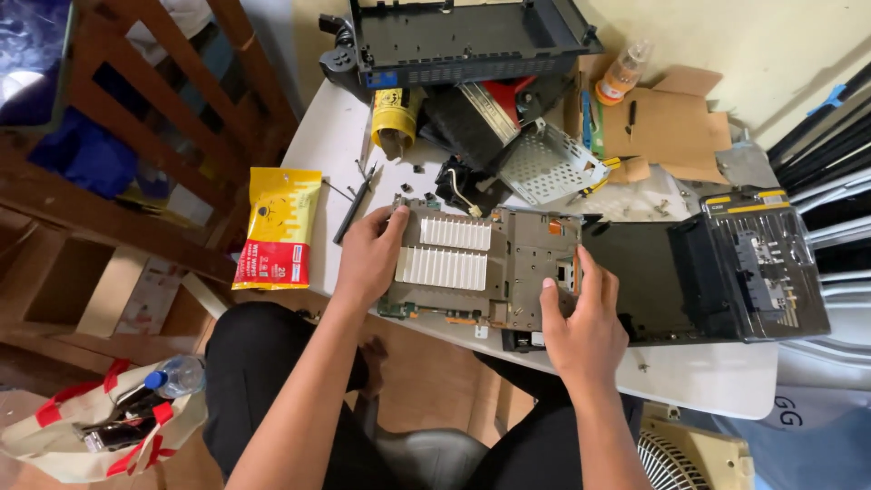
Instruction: Disassembling, cleaning with a brush, and reassembling the internal components of a game console.
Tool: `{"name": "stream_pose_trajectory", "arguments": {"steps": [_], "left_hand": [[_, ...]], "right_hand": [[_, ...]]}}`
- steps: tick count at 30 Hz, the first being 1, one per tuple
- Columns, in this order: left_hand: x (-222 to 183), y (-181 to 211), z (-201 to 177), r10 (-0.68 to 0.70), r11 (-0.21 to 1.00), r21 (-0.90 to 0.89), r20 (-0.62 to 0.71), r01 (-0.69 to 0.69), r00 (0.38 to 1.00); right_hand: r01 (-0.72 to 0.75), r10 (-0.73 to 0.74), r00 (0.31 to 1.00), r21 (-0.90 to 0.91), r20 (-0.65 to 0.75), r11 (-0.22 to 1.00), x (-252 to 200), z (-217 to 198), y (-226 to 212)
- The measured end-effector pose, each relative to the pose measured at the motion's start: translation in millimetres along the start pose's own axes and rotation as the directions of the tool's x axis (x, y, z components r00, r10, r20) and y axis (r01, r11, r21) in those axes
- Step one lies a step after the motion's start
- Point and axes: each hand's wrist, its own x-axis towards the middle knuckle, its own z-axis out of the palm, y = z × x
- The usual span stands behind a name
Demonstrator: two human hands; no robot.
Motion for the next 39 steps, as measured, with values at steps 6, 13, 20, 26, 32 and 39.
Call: {"name": "stream_pose_trajectory", "arguments": {"steps": [6,13,20,26,32,39], "left_hand": [[5,-8,3,-0.009,1.000,0.006,-0.005,0.009,1.000],[13,-26,7,-0.044,0.999,0.026,0.004,0.044,0.999],[6,2,-3,-0.119,0.973,0.202,0.018,0.112,0.993],[6,-1,-8,0.037,0.950,0.310,-0.006,-0.033,0.999],[-2,-1,-14,0.189,0.926,0.339,-0.030,-0.168,0.982],[-6,-26,-3,0.451,0.888,0.222,-0.244,-0.404,0.858]], "right_hand": [[0.041,-0.042,0.999,-0.038,-0.025,0.998,1,2,3],[0.056,-0.057,0.997,-0.014,-0.061,0.998,0,6,6],[0.056,-0.057,0.998,-0.029,-0.037,0.998,-1,2,2],[0.074,-0.074,0.996,-0.010,-0.043,0.997,1,1,2],[0.021,-0.015,0.998,0.102,-0.054,0.995,1,-1,-1],[-0.066,0.071,0.997,0.334,-0.002,0.940,6,-3,14]]}}
